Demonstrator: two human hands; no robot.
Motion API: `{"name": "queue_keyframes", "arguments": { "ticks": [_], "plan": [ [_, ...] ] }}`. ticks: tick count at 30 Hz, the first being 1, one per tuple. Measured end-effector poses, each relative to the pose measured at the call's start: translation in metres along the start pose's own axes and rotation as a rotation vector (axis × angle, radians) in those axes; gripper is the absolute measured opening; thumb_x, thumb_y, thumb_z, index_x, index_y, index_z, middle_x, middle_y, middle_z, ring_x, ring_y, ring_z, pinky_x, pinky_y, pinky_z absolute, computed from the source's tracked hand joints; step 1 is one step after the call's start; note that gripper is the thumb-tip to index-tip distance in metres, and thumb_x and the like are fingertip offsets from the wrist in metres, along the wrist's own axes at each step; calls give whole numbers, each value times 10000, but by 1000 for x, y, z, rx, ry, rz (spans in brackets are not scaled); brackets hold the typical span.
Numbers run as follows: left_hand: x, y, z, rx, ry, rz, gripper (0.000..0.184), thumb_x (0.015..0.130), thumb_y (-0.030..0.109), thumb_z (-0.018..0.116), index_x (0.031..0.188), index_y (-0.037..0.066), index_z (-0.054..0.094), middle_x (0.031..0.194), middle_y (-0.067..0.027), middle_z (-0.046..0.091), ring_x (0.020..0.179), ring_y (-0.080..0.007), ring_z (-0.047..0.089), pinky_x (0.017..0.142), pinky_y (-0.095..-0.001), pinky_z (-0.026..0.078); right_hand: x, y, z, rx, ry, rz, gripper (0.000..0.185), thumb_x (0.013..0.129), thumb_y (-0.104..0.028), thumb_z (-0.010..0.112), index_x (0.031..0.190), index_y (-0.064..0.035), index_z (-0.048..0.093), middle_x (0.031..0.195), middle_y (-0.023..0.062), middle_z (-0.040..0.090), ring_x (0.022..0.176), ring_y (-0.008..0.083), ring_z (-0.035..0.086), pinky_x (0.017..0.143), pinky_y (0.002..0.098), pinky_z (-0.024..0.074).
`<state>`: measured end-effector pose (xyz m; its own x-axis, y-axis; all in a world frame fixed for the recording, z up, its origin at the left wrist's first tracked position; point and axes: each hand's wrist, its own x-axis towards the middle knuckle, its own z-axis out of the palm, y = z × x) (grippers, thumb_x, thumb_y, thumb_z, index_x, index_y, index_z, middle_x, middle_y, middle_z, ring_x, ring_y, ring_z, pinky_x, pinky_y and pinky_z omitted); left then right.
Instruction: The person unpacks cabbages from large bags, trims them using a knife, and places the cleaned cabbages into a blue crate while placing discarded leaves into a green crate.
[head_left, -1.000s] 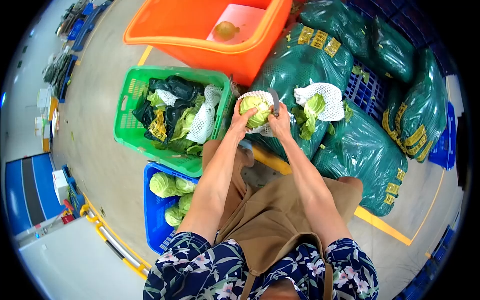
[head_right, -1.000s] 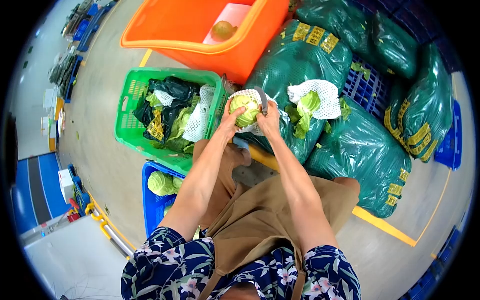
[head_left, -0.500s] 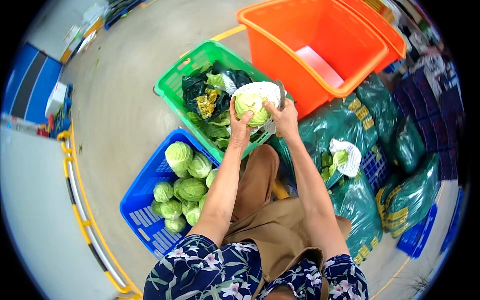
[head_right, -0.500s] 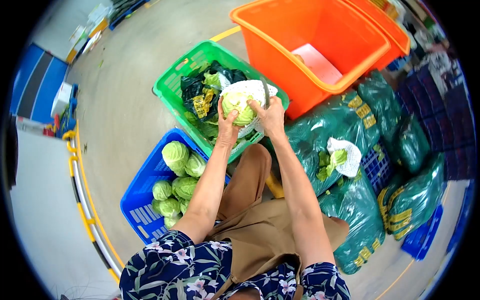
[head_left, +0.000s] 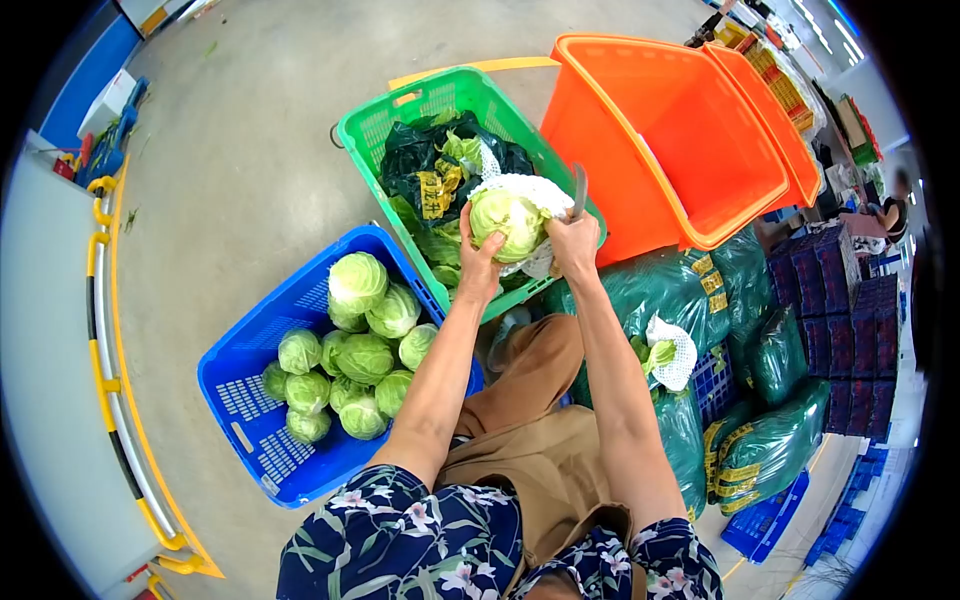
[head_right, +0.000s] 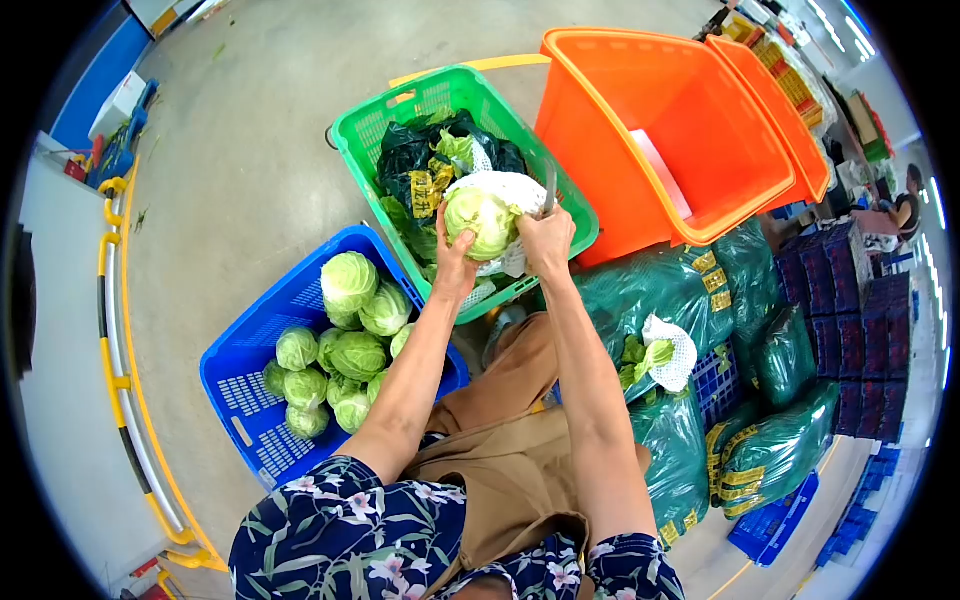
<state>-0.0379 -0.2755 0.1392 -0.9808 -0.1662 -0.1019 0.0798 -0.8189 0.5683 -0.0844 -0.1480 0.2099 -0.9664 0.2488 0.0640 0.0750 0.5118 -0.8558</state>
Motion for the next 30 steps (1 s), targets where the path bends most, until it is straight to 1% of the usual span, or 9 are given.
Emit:
{"name": "queue_keyframes", "arguments": {
  "ticks": [6, 11, 13, 15, 18, 21, 23, 24, 30],
  "plan": [
    [5, -6, -33, -342, -113, -194, 784, 771, 551, 613, 1404, 186, 327, 1341, -107, 457, 1184, -312, 512, 830, -511, 550, 8, 53, 10, 232, 51, 146, 140, 703, -18, 622, 624, -48, 511, 584, -16, 470, 538, 105, 429, 484, 296, 342],
    [2, 11, -30, -575, -171, -191, 818, 767, 694, 527, 1386, 177, 395, 1364, -116, 467, 1176, -342, 528, 794, -542, 564, 36, 141, 9, 501, 116, 403, 142, 773, 3, 639, 725, -35, 510, 683, 53, 524, 572, 168, 525, 511, 327, 473],
    [11, 22, -36, -430, -163, -226, 820, 779, 650, 554, 1400, 145, 378, 1358, -127, 481, 1181, -349, 529, 814, -543, 556, 42, 123, 10, 605, 9, 443, 194, 812, -87, 661, 722, -6, 510, 680, 68, 498, 520, 215, 547, 431, 419, 554],
    [21, 29, -45, -264, -163, -259, 824, 781, 628, 571, 1404, 127, 371, 1357, -131, 486, 1184, -351, 529, 825, -547, 548, 55, 118, 5, 269, -228, 419, 296, 836, -206, 686, 767, 43, 540, 690, 97, 512, 474, 202, 535, 412, 382, 535],
    [24, 37, -46, -118, -189, -245, 828, 782, 586, 605, 1416, 119, 350, 1347, -130, 503, 1190, -347, 529, 895, -588, 494, 40, 35, -8, -120, -188, 126, 426, 836, -338, 697, 821, 71, 579, 705, 133, 534, 451, 192, 527, 408, 335, 521],
    [21, 47, -36, -54, -264, -286, 910, 727, 435, 708, 1461, 160, 247, 1408, -111, 424, 1242, -329, 482, 912, -602, 472, 38, 42, -1, 438, -424, 170, 630, 803, -495, 702, 1123, 22, 534, 898, 159, 598, 414, 177, 509, 368, 278, 457],
    [18, 56, -17, 15, -281, -315, 1010, 667, 318, 765, 1483, 231, 176, 1438, -99, 366, 1275, -319, 444, 905, -577, 485, 26, 52, 4, 678, -702, 467, 666, 856, -589, 576, 1263, -73, 472, 1055, 122, 619, 554, 149, 563, 382, 231, 429],
    [21, 48, -21, -60, -328, -290, 1071, 644, 121, 757, 1509, 202, 129, 1464, -72, 316, 1305, -260, 400, 994, -461, 439, 19, 63, 8, 841, -696, 473, 670, 862, -613, 541, 1268, -85, 475, 1071, 104, 620, 604, 152, 576, 387, 227, 428],
    [25, 69, 9, 663, -507, -256, 948, 663, -43, 608, 1502, 105, 192, 1391, -90, 430, 1258, -209, 439, 1033, -301, 359, -19, 99, 17, 1299, -469, 569, 802, 820, -743, 433, 1332, -126, 429, 1141, 89, 609, 701, 171, 616, 390, 227, 467]
  ]
}}
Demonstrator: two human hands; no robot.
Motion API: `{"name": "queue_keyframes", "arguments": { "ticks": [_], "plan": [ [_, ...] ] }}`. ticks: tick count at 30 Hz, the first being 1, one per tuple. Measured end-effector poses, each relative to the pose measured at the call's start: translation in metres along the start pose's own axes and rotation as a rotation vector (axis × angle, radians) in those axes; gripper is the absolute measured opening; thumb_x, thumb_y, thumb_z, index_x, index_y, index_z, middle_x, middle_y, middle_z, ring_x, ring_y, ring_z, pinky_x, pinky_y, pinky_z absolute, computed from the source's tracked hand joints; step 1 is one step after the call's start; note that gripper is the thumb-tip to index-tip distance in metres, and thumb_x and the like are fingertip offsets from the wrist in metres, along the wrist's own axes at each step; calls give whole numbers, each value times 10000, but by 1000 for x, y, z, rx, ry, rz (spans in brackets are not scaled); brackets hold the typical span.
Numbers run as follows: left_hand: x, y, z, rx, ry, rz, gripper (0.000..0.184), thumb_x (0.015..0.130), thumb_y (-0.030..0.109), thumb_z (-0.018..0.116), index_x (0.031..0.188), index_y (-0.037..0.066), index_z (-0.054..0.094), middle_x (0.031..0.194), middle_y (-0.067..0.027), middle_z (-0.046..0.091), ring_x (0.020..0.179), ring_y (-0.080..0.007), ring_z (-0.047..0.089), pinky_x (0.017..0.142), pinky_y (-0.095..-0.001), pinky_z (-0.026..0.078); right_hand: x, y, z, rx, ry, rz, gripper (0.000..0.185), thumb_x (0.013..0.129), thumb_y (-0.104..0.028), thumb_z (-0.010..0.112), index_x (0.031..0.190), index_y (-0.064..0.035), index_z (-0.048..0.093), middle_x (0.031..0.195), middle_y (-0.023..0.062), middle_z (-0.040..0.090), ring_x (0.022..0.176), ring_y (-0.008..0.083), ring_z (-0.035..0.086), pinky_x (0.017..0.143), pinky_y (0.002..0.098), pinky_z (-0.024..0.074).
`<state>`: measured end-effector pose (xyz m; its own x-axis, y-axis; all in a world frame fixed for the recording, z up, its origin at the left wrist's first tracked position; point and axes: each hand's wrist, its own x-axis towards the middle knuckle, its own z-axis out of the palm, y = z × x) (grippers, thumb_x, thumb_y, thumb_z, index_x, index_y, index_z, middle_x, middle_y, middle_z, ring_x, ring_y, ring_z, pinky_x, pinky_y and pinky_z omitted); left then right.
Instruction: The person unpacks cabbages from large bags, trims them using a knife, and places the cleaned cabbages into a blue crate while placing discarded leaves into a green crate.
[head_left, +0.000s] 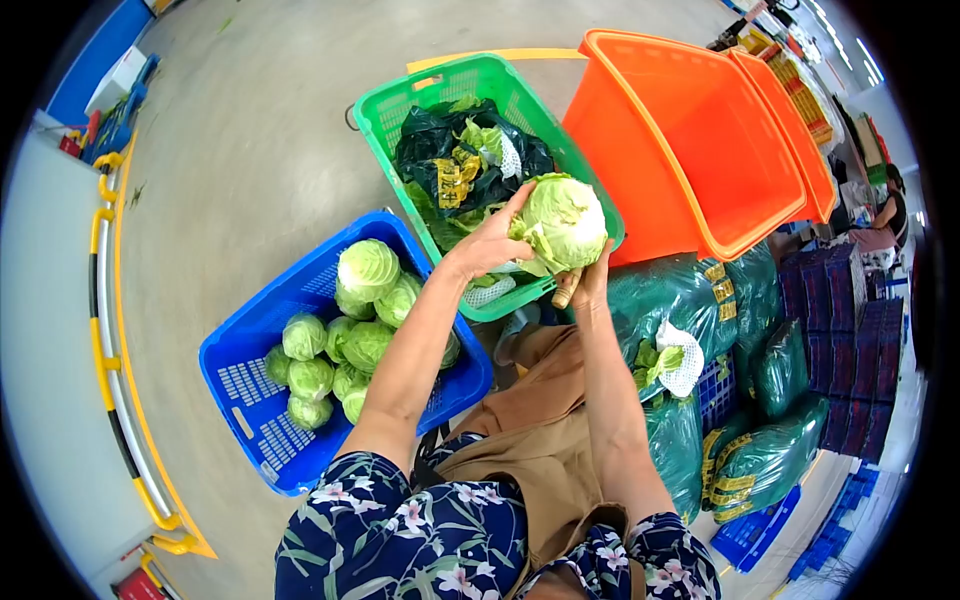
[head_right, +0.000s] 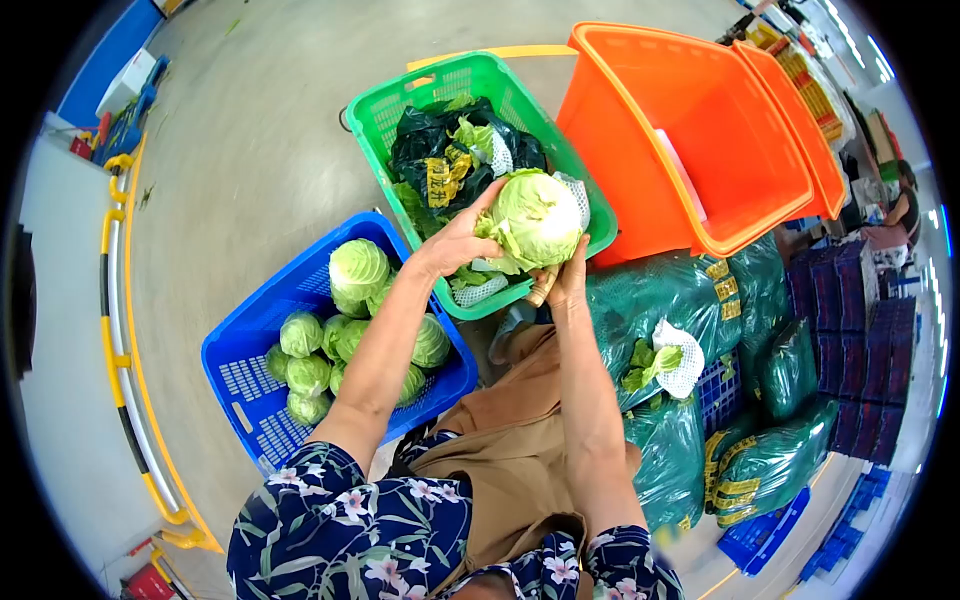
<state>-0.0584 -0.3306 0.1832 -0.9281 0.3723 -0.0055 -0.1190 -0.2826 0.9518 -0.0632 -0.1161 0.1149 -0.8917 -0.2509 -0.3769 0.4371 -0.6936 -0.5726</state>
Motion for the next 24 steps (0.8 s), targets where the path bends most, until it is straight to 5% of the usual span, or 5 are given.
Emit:
{"name": "queue_keyframes", "arguments": {
  "ticks": [5, 10, 17, 21, 24],
  "plan": [
    [-1, 35, 27, 804, 136, -101, 728, 732, 85, 561, 1428, 33, 355, 1175, -187, 588, 1070, -262, 578, 947, -322, 429, -3, 17, -33, 125, -77, -163, 824, 797, -731, 500, 1357, -133, 416, 1212, 98, 576, 842, 228, 640, 472, 274, 520],
    [6, 31, 63, 611, 346, 361, 635, 788, 414, 730, 1222, -12, 548, 1294, -157, 483, 1192, -298, 485, 1008, -375, 382, -22, 2, -7, 151, 13, -347, 765, 754, -553, 713, 1288, -66, 463, 1048, 77, 644, 703, 179, 650, 431, 258, 513],
    [21, 39, 66, 603, 170, 457, 389, 837, 296, 703, 1137, 57, 639, 1249, -147, 535, 1140, -281, 543, 954, -352, 437, -48, -26, 23, -115, -121, -530, 881, 692, -420, 811, 1357, -53, 363, 1040, 90, 605, 725, 150, 654, 451, 228, 538],
    [24, 36, 62, 782, 213, 650, 272, 874, 179, 661, 1107, 41, 639, 1154, -175, 603, 996, -302, 631, 790, -330, 528, -57, -30, 29, -139, -126, -528, 927, 682, -427, 814, 1386, -68, 329, 1069, 97, 583, 737, 146, 652, 458, 224, 542],
    [29, 31, 55, 921, 366, 731, 142, 886, 90, 623, 991, -7, 631, 895, -166, 660, 764, -292, 670, 643, -327, 543, -55, -18, 20, -97, -93, -527, 837, 742, -471, 749, 1365, -65, 365, 1190, 97, 573, 938, 196, 634, 579, 262, 572]
  ]
}}
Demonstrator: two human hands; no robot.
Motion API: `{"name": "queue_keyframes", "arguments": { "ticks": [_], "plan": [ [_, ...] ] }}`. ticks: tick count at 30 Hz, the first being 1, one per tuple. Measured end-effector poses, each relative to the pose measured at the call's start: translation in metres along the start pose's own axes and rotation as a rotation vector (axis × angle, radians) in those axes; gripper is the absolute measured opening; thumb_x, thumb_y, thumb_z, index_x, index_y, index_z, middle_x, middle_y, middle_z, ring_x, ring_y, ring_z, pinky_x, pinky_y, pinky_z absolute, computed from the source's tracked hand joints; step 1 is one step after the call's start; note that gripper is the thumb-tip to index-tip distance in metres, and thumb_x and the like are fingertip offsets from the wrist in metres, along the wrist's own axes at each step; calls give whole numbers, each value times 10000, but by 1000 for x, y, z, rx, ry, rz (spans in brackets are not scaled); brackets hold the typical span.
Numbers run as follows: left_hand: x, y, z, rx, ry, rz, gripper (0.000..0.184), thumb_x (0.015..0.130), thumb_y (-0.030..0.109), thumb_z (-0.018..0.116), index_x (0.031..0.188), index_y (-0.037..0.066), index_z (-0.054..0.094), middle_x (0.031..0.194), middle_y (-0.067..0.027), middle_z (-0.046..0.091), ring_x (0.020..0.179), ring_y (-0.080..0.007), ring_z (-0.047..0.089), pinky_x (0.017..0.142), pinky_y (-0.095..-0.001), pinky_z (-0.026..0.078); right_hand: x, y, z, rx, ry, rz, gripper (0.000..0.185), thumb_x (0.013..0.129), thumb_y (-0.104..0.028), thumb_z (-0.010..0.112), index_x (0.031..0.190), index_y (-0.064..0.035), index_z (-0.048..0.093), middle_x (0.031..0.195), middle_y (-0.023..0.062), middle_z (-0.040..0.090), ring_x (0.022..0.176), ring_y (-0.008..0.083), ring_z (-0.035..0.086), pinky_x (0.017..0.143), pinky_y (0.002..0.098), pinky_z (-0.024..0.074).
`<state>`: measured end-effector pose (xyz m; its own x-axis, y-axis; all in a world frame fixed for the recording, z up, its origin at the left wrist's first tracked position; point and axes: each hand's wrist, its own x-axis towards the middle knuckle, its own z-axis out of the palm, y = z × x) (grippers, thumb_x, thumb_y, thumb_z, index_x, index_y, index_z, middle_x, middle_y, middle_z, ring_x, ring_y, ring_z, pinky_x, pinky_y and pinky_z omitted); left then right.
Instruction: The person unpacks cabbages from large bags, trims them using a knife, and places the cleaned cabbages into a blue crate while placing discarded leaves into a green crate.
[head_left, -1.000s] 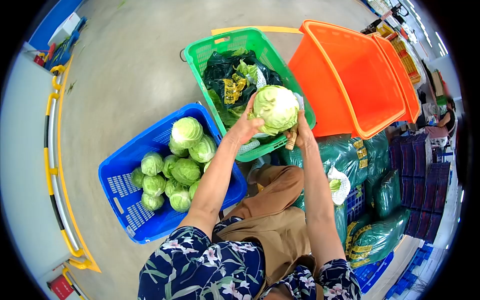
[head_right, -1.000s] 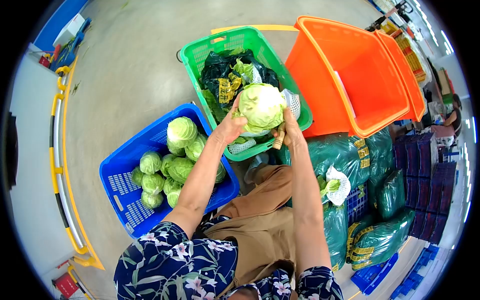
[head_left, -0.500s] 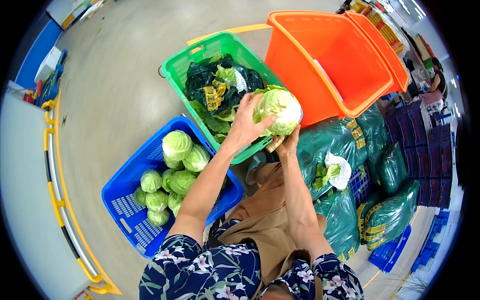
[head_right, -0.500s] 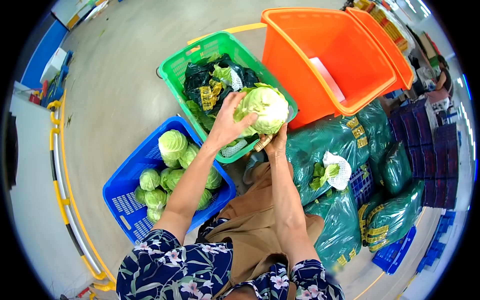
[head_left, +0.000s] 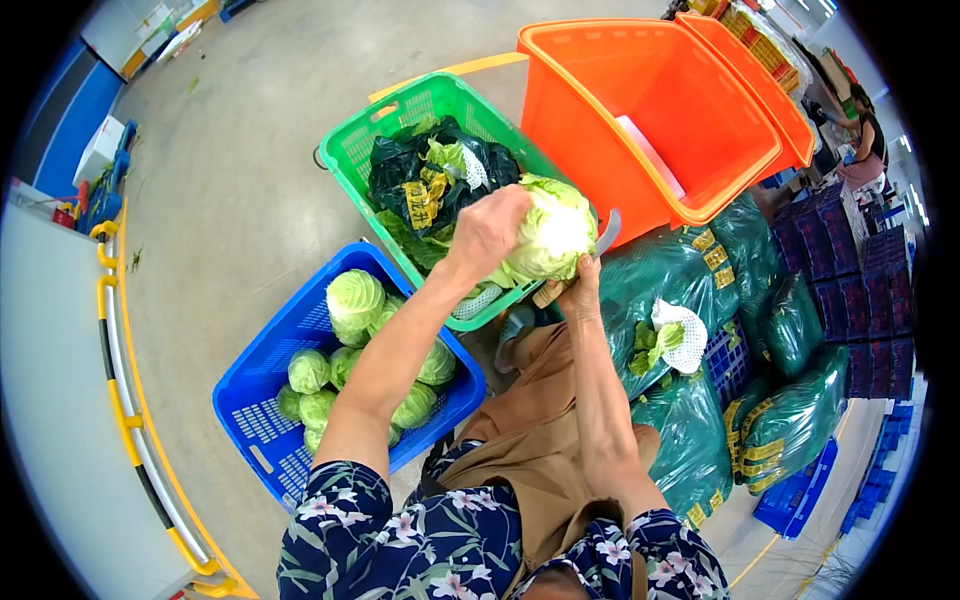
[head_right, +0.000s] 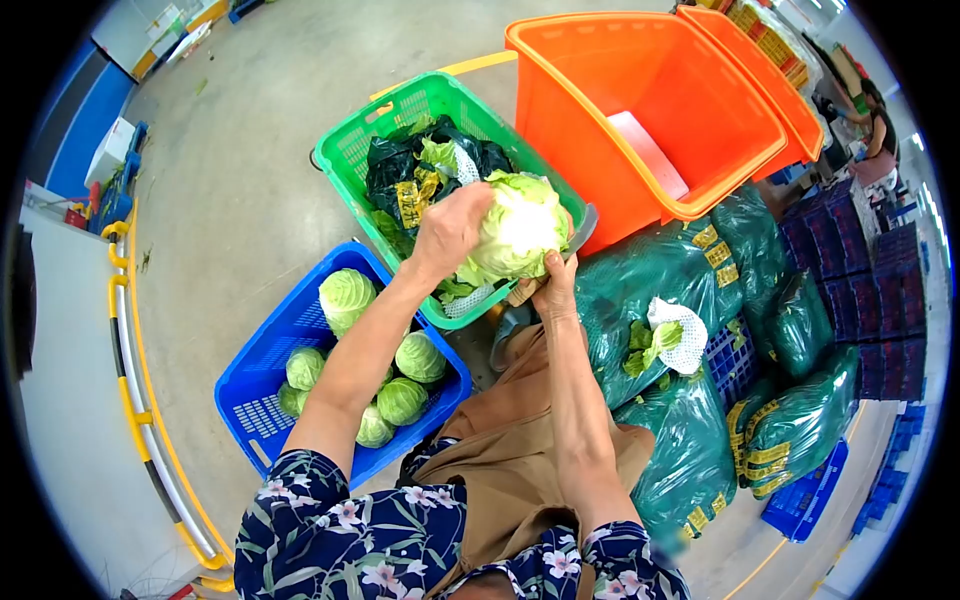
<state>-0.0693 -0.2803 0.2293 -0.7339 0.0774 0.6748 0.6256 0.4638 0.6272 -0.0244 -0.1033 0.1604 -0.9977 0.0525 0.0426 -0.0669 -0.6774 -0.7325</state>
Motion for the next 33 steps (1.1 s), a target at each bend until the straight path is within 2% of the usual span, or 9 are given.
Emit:
{"name": "queue_keyframes", "arguments": {
  "ticks": [2, 6, 9, 12, 21, 24, 27, 28, 33],
  "plan": [
    [5, -15, 5, 19, 104, 19, 88, 890, 65, 603, 908, -21, 616, 712, -140, 645, 616, -265, 646, 566, -332, 522, -5, 25, -36, 101, 1, 140, 770, 814, -541, 642, 1387, -100, 377, 1322, 90, 522, 1156, 259, 553, 862, 376, 544],
    [15, -15, 6, -10, 75, -176, 156, 859, 96, 656, 990, 13, 638, 772, -114, 645, 613, -181, 620, 527, -275, 478, -21, 43, -22, 235, 185, 216, 800, 814, -609, 595, 1401, -113, 374, 1362, 82, 494, 1234, 276, 486, 1046, 455, 398],
    [20, 12, -10, -163, -9, -248, 234, 809, 130, 716, 1022, 50, 663, 898, -86, 636, 743, -153, 615, 597, -265, 487, -19, 41, -20, 247, 133, 201, 775, 815, -586, 613, 1388, -114, 389, 1324, 72, 523, 1178, 254, 532, 960, 420, 481],
    [13, 29, -15, -44, -147, -35, 237, 741, 134, 766, 964, 78, 707, 920, -57, 601, 826, -183, 586, 703, -300, 493, -14, 31, -7, 219, 185, 162, 665, 783, -498, 701, 1244, -65, 496, 1029, 66, 652, 746, 163, 662, 446, 233, 527],
    [11, -9, 5, 34, -91, 141, 104, 785, 70, 706, 848, 2, 661, 761, -111, 607, 641, -267, 591, 574, -319, 480, -16, 29, -11, 143, 159, 194, 645, 780, -488, 709, 1204, -46, 509, 944, 71, 663, 640, 147, 649, 407, 226, 506],
    [17, -21, 7, -90, -5, -66, 144, 828, 117, 685, 886, -12, 662, 697, -73, 609, 573, -207, 577, 506, -285, 456, -18, 36, -20, 213, 82, 253, 661, 800, -531, 664, 1254, -81, 496, 1071, 75, 648, 799, 181, 667, 557, 287, 572],
    [19, -32, 0, -407, -43, -730, 174, 853, 162, 680, 907, -3, 674, 652, -11, 590, 518, -109, 529, 442, -243, 405, -19, 44, 1, 388, 269, 199, 686, 822, -577, 605, 1324, -129, 469, 1259, 76, 571, 1072, 245, 598, 850, 407, 547],
    [20, -36, -5, -581, -11, -956, 172, 871, 187, 670, 919, 22, 685, 648, 27, 567, 500, -53, 480, 403, -220, 362, -20, 41, 3, 413, 258, 213, 719, 830, -602, 575, 1377, -158, 430, 1389, 63, 470, 1254, 287, 460, 1045, 472, 398],
    [-17, -125, -9, -96, -134, -945, 295, 922, 297, 592, 976, 22, 685, 703, -53, 613, 629, -160, 581, 564, -309, 453, -9, 29, 8, 532, 288, 163, 752, 820, -626, 570, 1380, -147, 421, 1380, 71, 478, 1223, 289, 481, 1016, 469, 416]
  ]
}}
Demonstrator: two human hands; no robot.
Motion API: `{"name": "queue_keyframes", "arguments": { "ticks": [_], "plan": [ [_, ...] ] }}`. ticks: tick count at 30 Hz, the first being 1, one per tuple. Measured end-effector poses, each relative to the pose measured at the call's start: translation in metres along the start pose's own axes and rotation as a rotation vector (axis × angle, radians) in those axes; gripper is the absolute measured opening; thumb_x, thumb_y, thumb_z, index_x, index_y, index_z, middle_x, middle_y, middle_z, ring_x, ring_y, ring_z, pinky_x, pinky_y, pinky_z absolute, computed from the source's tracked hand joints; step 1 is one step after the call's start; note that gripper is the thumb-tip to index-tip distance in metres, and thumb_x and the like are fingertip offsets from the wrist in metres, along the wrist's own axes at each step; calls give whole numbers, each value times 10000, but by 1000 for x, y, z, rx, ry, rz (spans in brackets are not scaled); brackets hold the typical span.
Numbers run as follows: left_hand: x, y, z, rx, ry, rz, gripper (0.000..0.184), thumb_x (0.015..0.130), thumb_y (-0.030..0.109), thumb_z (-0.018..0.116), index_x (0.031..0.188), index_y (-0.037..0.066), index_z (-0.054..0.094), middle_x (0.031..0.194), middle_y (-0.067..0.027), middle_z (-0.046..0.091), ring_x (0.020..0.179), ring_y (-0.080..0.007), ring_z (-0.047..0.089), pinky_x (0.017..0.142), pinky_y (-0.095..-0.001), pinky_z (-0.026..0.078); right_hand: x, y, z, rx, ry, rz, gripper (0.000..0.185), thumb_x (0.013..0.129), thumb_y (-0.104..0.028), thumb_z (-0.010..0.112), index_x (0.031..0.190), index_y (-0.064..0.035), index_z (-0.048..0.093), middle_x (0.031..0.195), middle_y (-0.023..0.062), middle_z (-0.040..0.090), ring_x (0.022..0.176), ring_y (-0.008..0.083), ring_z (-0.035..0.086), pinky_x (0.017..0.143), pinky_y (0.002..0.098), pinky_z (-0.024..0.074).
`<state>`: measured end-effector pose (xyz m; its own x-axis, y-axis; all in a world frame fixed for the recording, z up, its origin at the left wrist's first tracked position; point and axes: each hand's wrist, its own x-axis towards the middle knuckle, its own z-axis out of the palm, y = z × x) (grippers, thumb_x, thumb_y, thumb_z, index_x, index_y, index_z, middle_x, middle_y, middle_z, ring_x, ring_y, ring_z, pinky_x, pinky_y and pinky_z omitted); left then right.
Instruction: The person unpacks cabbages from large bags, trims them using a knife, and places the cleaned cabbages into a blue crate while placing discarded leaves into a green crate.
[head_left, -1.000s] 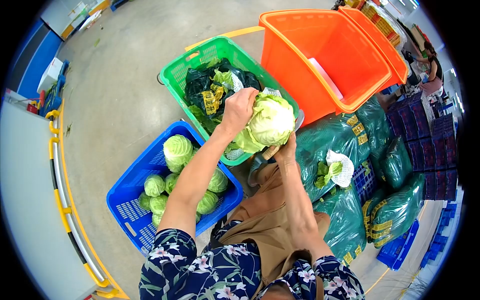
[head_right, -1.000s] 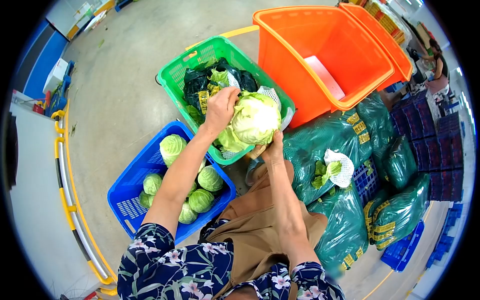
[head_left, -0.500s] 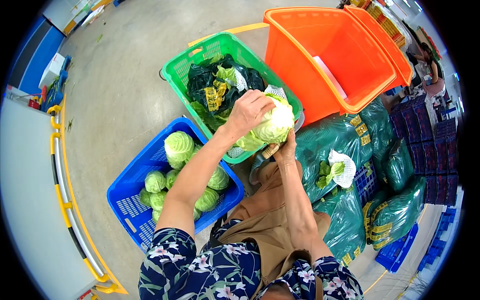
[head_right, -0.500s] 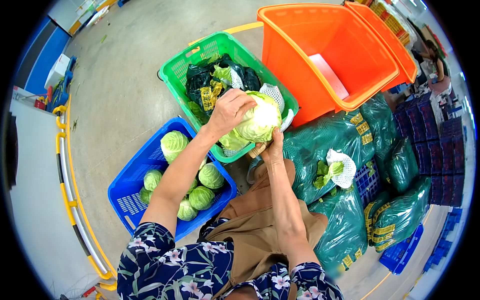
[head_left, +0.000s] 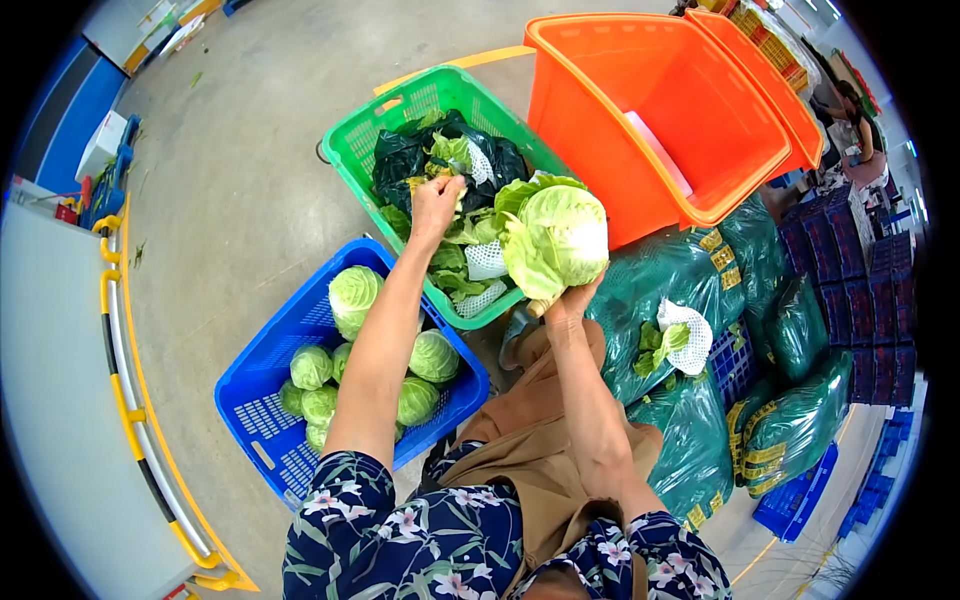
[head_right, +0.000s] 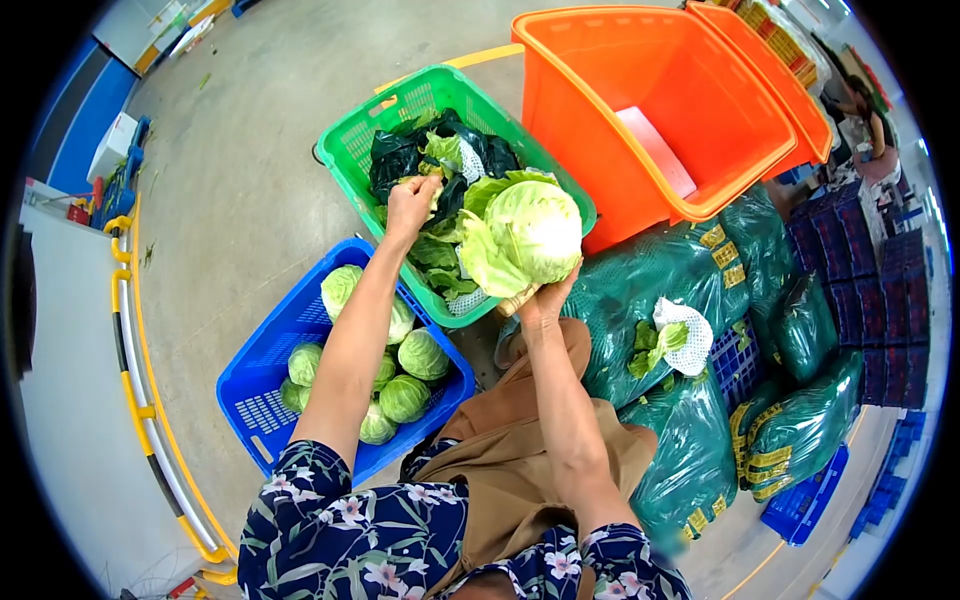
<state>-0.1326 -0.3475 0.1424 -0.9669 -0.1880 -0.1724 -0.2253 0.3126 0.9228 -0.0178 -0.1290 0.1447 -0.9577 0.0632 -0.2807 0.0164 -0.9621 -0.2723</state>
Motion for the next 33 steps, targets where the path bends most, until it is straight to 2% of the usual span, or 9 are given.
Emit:
{"name": "queue_keyframes", "arguments": {
  "ticks": [4, 7, 11, 15, 19, 26, 27, 30, 33],
  "plan": [
    [3, -7, -2, 336, 324, 588, 379, 948, 356, 527, 1042, 19, 673, 972, -144, 646, 920, -253, 619, 824, -363, 464, 27, -26, -26, -244, -88, -11, 709, 818, -545, 625, 1363, -139, 423, 1200, 79, 588, 901, 226, 639, 645, 337, 574],
    [-45, 67, -1, -91, -225, 367, 463, 857, 303, 654, 1206, 11, 566, 1178, -131, 580, 1054, -236, 567, 905, -356, 444, 27, -29, -10, -536, -208, -131, 703, 798, -449, 701, 1351, -120, 418, 1049, 70, 622, 686, 166, 631, 475, 256, 516],
    [-58, 48, 17, -572, -529, 186, 1005, 659, 210, 827, 1461, 81, 234, 1327, -110, 461, 1185, -210, 481, 992, -322, 410, 17, -15, 42, -707, -235, -179, 629, 829, -285, 706, 1354, -85, 422, 1009, 46, 619, 669, 122, 618, 436, 223, 477],
    [-54, 13, 15, -990, -487, 8, 979, 670, 286, 838, 1442, 77, 273, 1315, -94, 475, 1207, -218, 480, 1023, -365, 415, 24, -13, 66, -1057, -124, -170, 459, 818, -219, 729, 1219, -49, 583, 943, 52, 628, 671, 83, 585, 488, 223, 459],
    [-53, 1, 8, -1092, -592, -20, 890, 758, 510, 720, 1418, 70, 318, 1336, -117, 487, 1229, -259, 491, 1039, -423, 415, 58, -6, 70, -1547, -332, -897, 338, 743, -190, 787, 1011, -10, 687, 806, 56, 643, 712, 178, 600, 686, 313, 478],
    [-69, -59, 23, -1246, -649, -285, 749, 876, 582, 488, 1398, 55, 384, 1404, -151, 446, 1250, -296, 485, 1040, -449, 407, 124, 3, 75, -1559, -87, -531, 318, 746, -252, 784, 945, -15, 707, 837, 72, 677, 707, 128, 599, 668, 285, 476],
    [-73, -55, 27, -1347, -664, -351, 760, 873, 629, 440, 1399, 80, 401, 1414, -151, 437, 1248, -312, 486, 1039, -474, 403, 121, -5, 82, -1493, 49, -120, 444, 778, -302, 762, 1100, -13, 658, 983, 107, 677, 783, 137, 603, 706, 293, 485],
    [-97, -12, 30, -1639, -607, -273, 774, 865, 652, 427, 1409, 103, 388, 1405, -150, 446, 1240, -331, 490, 1030, -502, 406, 146, -5, 26, -1539, -251, -256, 591, 802, -357, 737, 1255, -22, 561, 1118, 138, 631, 903, 159, 616, 649, 286, 505],
    [-88, -6, 30, -1690, -490, -210, 792, 849, 691, 409, 1411, 134, 379, 1406, -141, 439, 1246, -349, 474, 1004, -526, 425, 112, -3, 24, -1310, -39, -144, 705, 813, -365, 718, 1330, 31, 448, 1196, 181, 574, 1029, 237, 610, 477, 281, 500]
  ]
}}
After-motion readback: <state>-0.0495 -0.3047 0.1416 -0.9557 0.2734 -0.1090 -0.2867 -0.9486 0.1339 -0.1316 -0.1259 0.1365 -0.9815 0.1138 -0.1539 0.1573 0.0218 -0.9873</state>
